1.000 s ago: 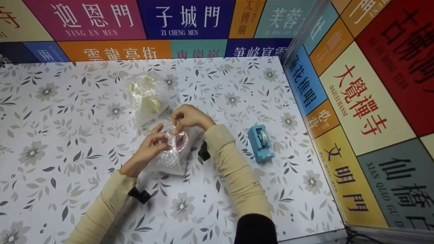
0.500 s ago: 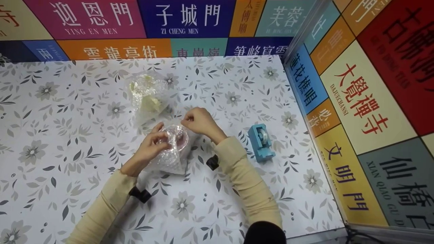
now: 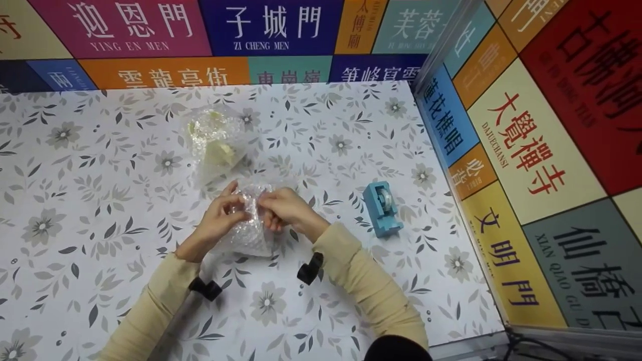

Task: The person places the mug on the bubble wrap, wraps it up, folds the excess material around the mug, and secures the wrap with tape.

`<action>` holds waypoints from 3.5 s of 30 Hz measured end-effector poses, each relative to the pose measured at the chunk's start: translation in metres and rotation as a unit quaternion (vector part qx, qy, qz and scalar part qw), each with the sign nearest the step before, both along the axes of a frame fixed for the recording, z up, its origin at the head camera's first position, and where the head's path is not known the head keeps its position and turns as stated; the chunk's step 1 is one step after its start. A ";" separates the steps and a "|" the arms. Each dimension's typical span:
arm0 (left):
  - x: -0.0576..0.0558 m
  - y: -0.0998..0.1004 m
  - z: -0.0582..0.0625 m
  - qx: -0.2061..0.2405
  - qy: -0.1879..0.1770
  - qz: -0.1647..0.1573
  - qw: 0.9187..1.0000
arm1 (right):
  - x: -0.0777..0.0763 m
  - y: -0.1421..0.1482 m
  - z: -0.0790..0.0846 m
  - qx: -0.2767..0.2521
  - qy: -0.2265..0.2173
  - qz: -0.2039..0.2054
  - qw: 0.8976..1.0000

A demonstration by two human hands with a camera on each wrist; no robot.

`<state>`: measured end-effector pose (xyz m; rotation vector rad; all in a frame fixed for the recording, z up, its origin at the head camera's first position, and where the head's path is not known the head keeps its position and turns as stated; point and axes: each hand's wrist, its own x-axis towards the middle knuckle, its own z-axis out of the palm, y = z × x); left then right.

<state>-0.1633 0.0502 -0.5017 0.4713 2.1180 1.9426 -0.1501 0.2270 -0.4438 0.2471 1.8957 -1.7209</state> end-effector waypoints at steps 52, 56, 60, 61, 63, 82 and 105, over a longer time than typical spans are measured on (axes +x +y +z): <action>-0.001 0.002 0.002 -0.081 0.074 0.018 0.994 | -0.017 -0.012 -0.010 0.095 0.077 -0.066 0.990; -0.003 0.002 0.003 -0.072 0.126 0.017 0.989 | -0.012 -0.007 -0.008 0.106 0.096 -0.059 0.988; -0.002 -0.002 0.007 -0.058 0.124 0.029 0.990 | -0.006 -0.001 -0.007 0.108 0.108 -0.065 0.986; -0.002 -0.003 0.008 -0.056 0.111 0.034 0.992 | -0.004 0.000 -0.008 0.105 0.114 -0.069 0.986; 0.000 -0.006 0.011 -0.047 0.087 0.049 0.994 | -0.001 0.003 -0.009 0.096 0.125 -0.079 0.984; 0.008 -0.035 -0.010 0.023 -0.146 0.079 0.986 | 0.033 0.010 -0.043 0.056 0.105 -0.172 0.978; 0.008 -0.025 -0.013 0.020 -0.144 0.057 0.988 | 0.036 -0.005 -0.050 -0.024 0.102 -0.191 0.976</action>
